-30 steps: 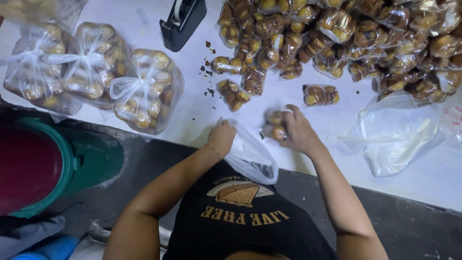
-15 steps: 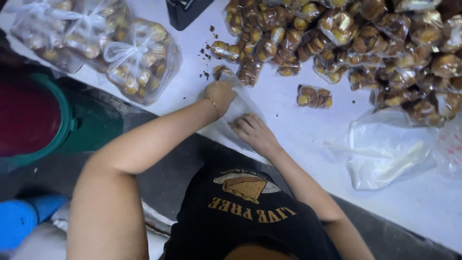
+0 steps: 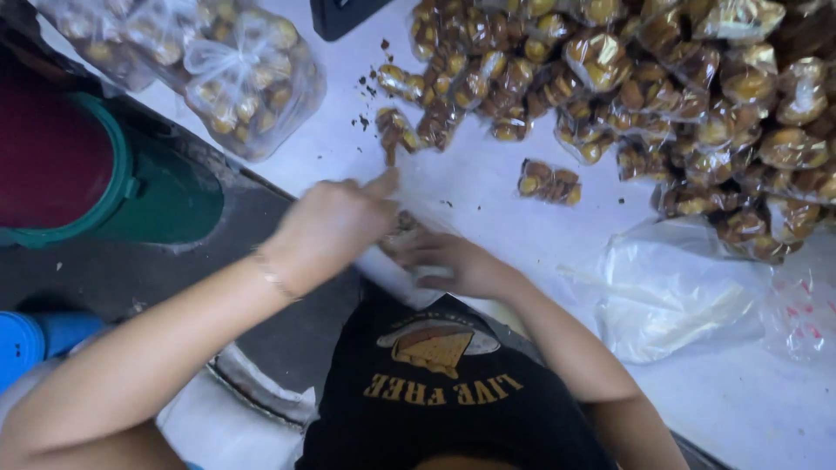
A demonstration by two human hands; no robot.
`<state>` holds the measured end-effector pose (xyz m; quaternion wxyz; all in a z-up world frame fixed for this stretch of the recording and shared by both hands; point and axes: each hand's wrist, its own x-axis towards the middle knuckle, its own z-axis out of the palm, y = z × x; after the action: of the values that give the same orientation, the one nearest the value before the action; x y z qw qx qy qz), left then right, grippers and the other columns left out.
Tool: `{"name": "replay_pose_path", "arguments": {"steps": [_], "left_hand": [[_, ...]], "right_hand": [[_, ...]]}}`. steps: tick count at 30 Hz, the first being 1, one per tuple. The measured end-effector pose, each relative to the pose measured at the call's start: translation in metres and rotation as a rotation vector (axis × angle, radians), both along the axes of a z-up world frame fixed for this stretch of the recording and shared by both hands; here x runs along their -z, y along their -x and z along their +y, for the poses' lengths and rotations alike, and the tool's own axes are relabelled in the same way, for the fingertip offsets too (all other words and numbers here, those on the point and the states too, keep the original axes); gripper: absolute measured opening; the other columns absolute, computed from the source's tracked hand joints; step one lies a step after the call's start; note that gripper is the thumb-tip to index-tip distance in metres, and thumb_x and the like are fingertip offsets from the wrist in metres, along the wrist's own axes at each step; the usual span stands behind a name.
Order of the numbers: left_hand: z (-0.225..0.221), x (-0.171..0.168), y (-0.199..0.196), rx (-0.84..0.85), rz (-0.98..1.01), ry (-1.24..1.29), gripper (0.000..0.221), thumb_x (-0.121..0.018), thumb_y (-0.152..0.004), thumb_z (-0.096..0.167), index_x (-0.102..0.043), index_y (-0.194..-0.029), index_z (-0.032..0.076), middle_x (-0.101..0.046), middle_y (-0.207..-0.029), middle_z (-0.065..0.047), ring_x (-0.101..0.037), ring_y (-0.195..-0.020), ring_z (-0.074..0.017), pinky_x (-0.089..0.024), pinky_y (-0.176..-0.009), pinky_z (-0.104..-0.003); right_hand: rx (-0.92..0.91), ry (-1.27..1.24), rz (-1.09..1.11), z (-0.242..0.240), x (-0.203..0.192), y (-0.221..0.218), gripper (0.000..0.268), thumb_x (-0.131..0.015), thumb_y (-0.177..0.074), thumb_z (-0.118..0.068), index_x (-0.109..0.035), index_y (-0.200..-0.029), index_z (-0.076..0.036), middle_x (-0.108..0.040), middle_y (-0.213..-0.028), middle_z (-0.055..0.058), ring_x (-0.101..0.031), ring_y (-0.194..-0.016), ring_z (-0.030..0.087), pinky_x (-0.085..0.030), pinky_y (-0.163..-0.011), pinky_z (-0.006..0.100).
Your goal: The person packages bread rolls by picking up several individually wrapped rolls from a large pile and placing them into a larger plastic bag, then twisting the bag closed and setting it aside.
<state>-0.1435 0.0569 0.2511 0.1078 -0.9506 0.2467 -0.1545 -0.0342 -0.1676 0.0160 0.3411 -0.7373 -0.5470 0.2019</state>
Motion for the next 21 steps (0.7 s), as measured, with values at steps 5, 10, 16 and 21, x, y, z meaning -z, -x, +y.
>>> {"name": "replay_pose_path", "arguments": {"steps": [5,10,16,21], "left_hand": [[0.041,-0.026,0.025,-0.102,0.286,0.163,0.009,-0.069,-0.087,0.005,-0.075,-0.085,0.011,-0.075,-0.114,-0.002,-0.074,-0.063,-0.0233,-0.061,-0.055,-0.033],[0.071,-0.033,0.024,-0.193,0.336,0.181,0.007,-0.071,-0.086,0.008,-0.076,-0.089,0.012,-0.073,-0.119,0.002,-0.074,-0.063,-0.0242,-0.063,-0.056,-0.036],[0.114,-0.026,-0.002,-0.127,0.363,0.207,0.009,-0.071,-0.085,0.004,-0.077,-0.087,0.010,-0.074,-0.110,0.001,-0.073,-0.059,-0.0261,-0.061,-0.051,-0.036],[0.150,-0.045,-0.026,0.053,0.376,0.207,0.017,-0.066,-0.088,-0.001,-0.077,-0.091,0.012,-0.074,-0.108,-0.004,-0.073,-0.062,-0.0260,-0.059,-0.048,-0.036]], "right_hand": [[0.576,0.291,-0.273,-0.141,0.039,-0.154,0.072,-0.081,-0.085,-0.017,-0.052,-0.146,0.008,-0.059,-0.141,0.026,-0.053,-0.135,0.040,-0.037,-0.120,0.048],[0.516,0.373,-0.041,-0.103,0.034,-0.126,0.073,-0.094,-0.057,-0.038,-0.074,-0.120,-0.007,-0.073,-0.112,0.021,-0.065,-0.116,0.042,-0.048,-0.109,0.052],[0.769,-0.087,0.340,0.097,0.051,-0.116,0.051,-0.091,-0.068,-0.028,-0.074,-0.111,-0.007,-0.065,-0.118,0.017,-0.063,-0.114,0.039,-0.050,-0.099,0.048],[0.840,0.400,-0.110,0.197,0.068,-0.101,0.059,-0.088,-0.059,-0.057,-0.079,-0.101,-0.016,-0.057,-0.131,0.021,-0.042,-0.131,0.059,-0.038,-0.103,0.069]]}}
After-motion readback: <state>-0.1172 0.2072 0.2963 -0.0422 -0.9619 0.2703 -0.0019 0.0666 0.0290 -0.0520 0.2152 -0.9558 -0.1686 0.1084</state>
